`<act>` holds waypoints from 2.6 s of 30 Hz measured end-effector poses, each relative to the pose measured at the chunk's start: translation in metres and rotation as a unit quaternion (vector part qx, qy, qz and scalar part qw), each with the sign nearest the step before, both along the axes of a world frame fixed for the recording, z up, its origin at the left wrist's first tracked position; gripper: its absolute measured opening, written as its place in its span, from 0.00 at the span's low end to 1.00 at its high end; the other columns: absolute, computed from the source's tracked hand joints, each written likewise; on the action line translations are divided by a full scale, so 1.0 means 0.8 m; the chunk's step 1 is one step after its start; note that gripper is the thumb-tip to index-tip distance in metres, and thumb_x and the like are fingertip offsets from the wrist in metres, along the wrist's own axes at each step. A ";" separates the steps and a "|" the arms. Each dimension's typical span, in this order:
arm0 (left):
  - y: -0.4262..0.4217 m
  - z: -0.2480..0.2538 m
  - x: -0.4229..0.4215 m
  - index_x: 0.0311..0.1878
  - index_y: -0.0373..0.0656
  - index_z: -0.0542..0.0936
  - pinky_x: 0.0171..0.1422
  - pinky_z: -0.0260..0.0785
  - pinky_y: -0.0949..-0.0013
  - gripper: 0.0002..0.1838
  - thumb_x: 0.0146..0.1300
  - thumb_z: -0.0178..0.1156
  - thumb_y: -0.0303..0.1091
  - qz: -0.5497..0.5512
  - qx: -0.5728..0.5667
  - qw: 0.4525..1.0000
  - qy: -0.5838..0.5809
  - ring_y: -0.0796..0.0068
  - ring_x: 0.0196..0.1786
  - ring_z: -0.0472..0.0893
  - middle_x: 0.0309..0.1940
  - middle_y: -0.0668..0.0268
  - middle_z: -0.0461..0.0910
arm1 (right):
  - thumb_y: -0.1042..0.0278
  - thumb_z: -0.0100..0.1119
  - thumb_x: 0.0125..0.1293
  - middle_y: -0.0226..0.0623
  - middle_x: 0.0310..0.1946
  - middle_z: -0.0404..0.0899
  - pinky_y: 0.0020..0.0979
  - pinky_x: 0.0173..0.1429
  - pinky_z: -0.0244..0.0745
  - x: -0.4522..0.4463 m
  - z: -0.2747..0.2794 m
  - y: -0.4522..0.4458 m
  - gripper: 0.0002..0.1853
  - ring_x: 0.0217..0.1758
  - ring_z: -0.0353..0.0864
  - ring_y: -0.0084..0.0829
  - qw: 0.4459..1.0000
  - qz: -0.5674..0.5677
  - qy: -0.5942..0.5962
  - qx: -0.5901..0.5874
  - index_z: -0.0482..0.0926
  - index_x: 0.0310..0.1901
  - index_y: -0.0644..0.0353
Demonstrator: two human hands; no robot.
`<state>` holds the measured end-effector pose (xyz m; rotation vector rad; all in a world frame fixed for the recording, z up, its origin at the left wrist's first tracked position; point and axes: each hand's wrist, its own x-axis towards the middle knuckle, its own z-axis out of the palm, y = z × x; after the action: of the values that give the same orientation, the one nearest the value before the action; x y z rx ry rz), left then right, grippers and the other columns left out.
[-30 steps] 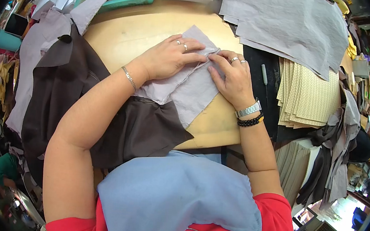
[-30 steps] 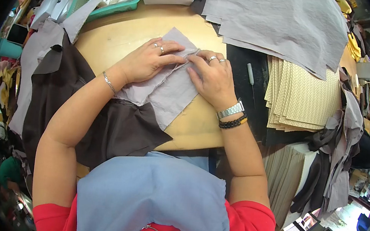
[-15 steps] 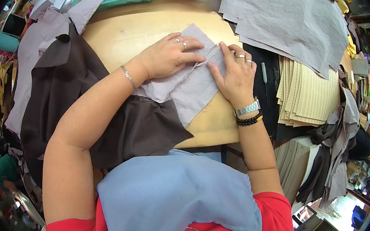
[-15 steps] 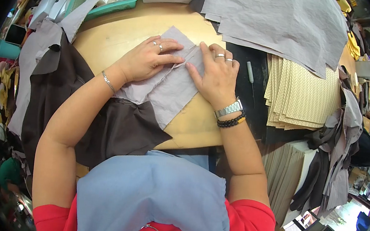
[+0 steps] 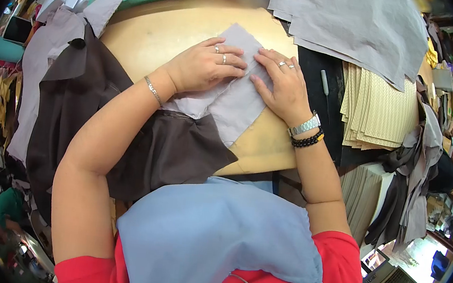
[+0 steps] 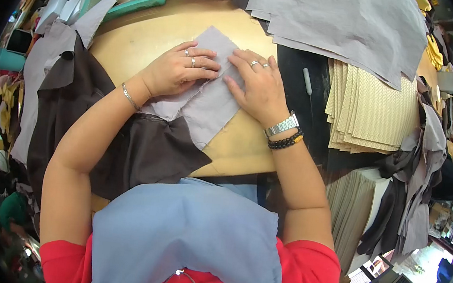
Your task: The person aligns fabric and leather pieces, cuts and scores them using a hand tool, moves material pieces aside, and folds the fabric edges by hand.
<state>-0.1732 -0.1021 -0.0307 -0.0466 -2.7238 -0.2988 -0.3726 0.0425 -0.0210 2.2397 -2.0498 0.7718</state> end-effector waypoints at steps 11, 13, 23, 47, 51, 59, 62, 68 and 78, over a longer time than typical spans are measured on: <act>0.005 0.009 0.013 0.45 0.54 0.80 0.72 0.61 0.51 0.12 0.59 0.61 0.29 -0.024 -0.015 0.999 -0.019 0.73 0.65 0.74 0.54 0.76 0.79 | 0.55 0.64 0.64 0.31 0.59 0.77 0.58 0.71 0.59 0.003 0.005 0.002 0.16 0.64 0.74 0.38 1.000 0.004 0.026 0.018 0.81 0.52 0.45; 0.010 0.013 0.015 0.45 0.54 0.80 0.71 0.61 0.51 0.12 0.58 0.61 0.28 -0.001 0.004 0.999 -0.051 0.73 0.65 0.74 0.56 0.76 0.79 | 0.56 0.64 0.63 0.30 0.57 0.78 0.59 0.70 0.59 0.002 0.004 0.000 0.15 0.62 0.75 0.37 0.999 0.019 0.038 -0.005 0.82 0.51 0.45; 0.041 0.009 0.063 0.54 0.51 0.78 0.74 0.54 0.43 0.13 0.66 0.59 0.33 0.173 0.164 0.967 -0.086 0.63 0.71 0.69 0.66 0.68 0.73 | 0.70 0.61 0.63 0.26 0.50 0.81 0.58 0.72 0.62 0.002 0.001 0.001 0.12 0.56 0.79 0.33 0.992 0.123 0.033 -0.019 0.83 0.48 0.45; 0.061 -0.004 0.012 0.30 0.50 0.85 0.59 0.63 0.53 0.10 0.55 0.66 0.45 0.300 0.227 0.926 0.019 0.63 0.45 0.79 0.36 0.70 0.81 | 0.67 0.65 0.61 0.51 0.43 0.82 0.45 0.52 0.75 -0.082 0.018 0.086 0.18 0.46 0.81 0.50 0.948 -0.306 0.069 0.054 0.80 0.52 0.63; 0.068 0.005 0.012 0.31 0.47 0.84 0.50 0.69 0.57 0.10 0.54 0.68 0.43 0.280 0.146 0.946 0.072 0.61 0.40 0.79 0.35 0.67 0.82 | 0.72 0.64 0.61 0.48 0.41 0.84 0.40 0.45 0.79 -0.094 0.019 0.098 0.18 0.41 0.84 0.45 0.947 -0.304 0.015 0.097 0.80 0.53 0.65; 0.062 0.002 0.008 0.30 0.50 0.87 0.55 0.65 0.56 0.09 0.54 0.66 0.44 0.308 0.235 0.922 0.022 0.61 0.44 0.79 0.36 0.69 0.83 | 0.77 0.64 0.64 0.42 0.39 0.83 0.26 0.45 0.83 -0.030 0.029 0.037 0.18 0.41 0.86 0.27 0.755 -0.062 -0.653 -0.017 0.74 0.55 0.68; 0.057 0.005 0.006 0.30 0.51 0.88 0.58 0.64 0.55 0.10 0.53 0.65 0.46 0.314 0.265 0.912 -0.017 0.61 0.47 0.79 0.37 0.69 0.83 | 0.76 0.64 0.64 0.42 0.37 0.85 0.25 0.42 0.83 -0.012 0.024 0.013 0.12 0.38 0.86 0.26 0.745 -0.060 -0.664 0.036 0.72 0.47 0.63; 0.048 0.017 0.004 0.31 0.51 0.88 0.59 0.65 0.53 0.11 0.53 0.65 0.46 0.319 0.299 0.895 -0.088 0.60 0.49 0.80 0.39 0.67 0.84 | 0.76 0.64 0.64 0.42 0.35 0.85 0.24 0.39 0.82 -0.003 -0.003 0.003 0.13 0.37 0.86 0.24 0.762 -0.063 -0.644 0.038 0.71 0.46 0.61; 0.051 0.015 0.005 0.33 0.46 0.87 0.53 0.72 0.62 0.10 0.56 0.66 0.42 0.316 0.231 0.918 -0.071 0.61 0.44 0.81 0.35 0.66 0.84 | 0.75 0.65 0.64 0.41 0.34 0.85 0.21 0.36 0.76 0.003 -0.003 -0.001 0.13 0.36 0.84 0.22 0.791 -0.027 -0.606 0.079 0.71 0.46 0.61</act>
<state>-0.1691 -0.0612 -0.0184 0.9937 -2.5513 -0.7493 -0.3702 0.0419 -0.0235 1.8056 -2.5331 2.6075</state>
